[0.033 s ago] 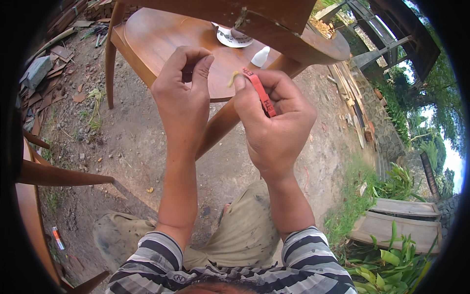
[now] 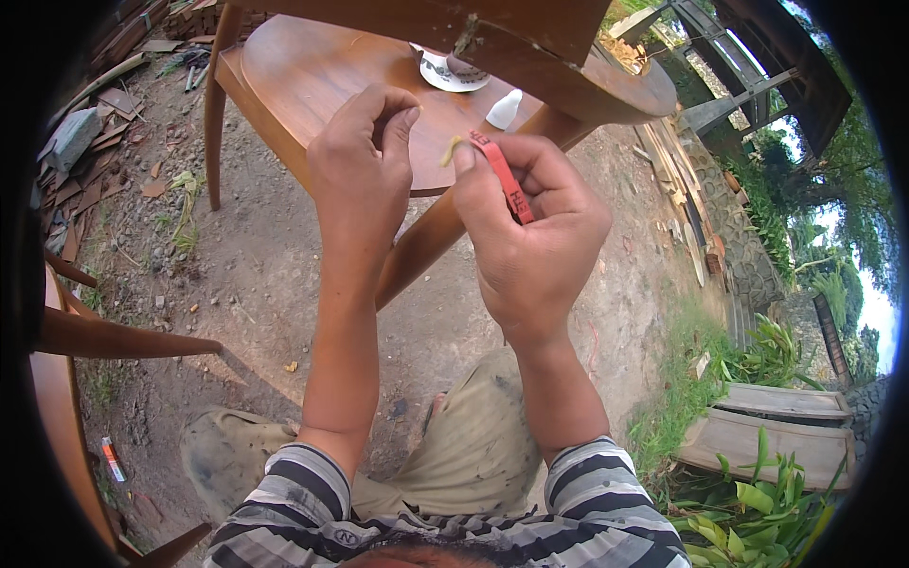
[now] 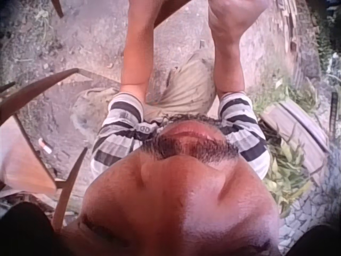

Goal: The person is repairing a wooden chair by applying a small piece of wood filler to a damaged area on the chair's frame. They then use a red ribbon to wrap and secure the filler in place, pressing it firmly to ensure adhesion.

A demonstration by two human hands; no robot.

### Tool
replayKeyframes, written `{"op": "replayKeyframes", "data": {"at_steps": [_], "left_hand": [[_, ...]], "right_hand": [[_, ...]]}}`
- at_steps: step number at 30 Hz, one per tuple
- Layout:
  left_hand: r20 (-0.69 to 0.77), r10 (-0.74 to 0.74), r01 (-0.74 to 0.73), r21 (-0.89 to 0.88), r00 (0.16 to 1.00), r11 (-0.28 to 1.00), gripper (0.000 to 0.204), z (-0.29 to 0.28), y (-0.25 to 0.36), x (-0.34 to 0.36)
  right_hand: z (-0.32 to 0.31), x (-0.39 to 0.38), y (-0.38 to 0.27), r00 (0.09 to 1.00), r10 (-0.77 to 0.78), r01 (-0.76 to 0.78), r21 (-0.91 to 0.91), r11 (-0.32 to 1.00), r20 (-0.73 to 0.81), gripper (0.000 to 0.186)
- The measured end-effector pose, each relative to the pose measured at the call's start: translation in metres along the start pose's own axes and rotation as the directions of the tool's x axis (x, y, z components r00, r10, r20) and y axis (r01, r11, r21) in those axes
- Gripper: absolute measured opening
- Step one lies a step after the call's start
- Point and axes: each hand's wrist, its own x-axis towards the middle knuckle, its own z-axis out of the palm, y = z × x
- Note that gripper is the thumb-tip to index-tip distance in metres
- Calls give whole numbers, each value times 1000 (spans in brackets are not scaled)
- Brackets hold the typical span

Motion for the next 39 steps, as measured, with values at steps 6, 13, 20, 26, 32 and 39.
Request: {"op": "replayKeyframes", "data": {"at_steps": [6,13,20,26,32,39], "left_hand": [[-175,72,-37,194,982,980,21,0,-34,-5],[-205,-382,263,-442,901,858,14,-23,6,-25],[-45,-338,236,-630,940,740,22,-15,11,-24],[306,-101,-33,404,947,914,50,-20,-18,-19],[274,-236,183,205,932,961,37,-44,-2,-18],[276,-160,300,-603,948,739,15,-35,31,-22]], "right_hand": [[1,0,-2,998,58,-59,-26,998,-11,17],[5,-1,-1,999,39,-40,-102,994,-15,15],[6,-2,1,1000,-14,10,-167,986,-21,12],[6,-3,2,999,-43,37,-197,980,-29,11],[5,-3,3,997,-78,69,-246,967,-24,10],[9,-4,3,996,-87,80,-232,969,-20,11]]}}
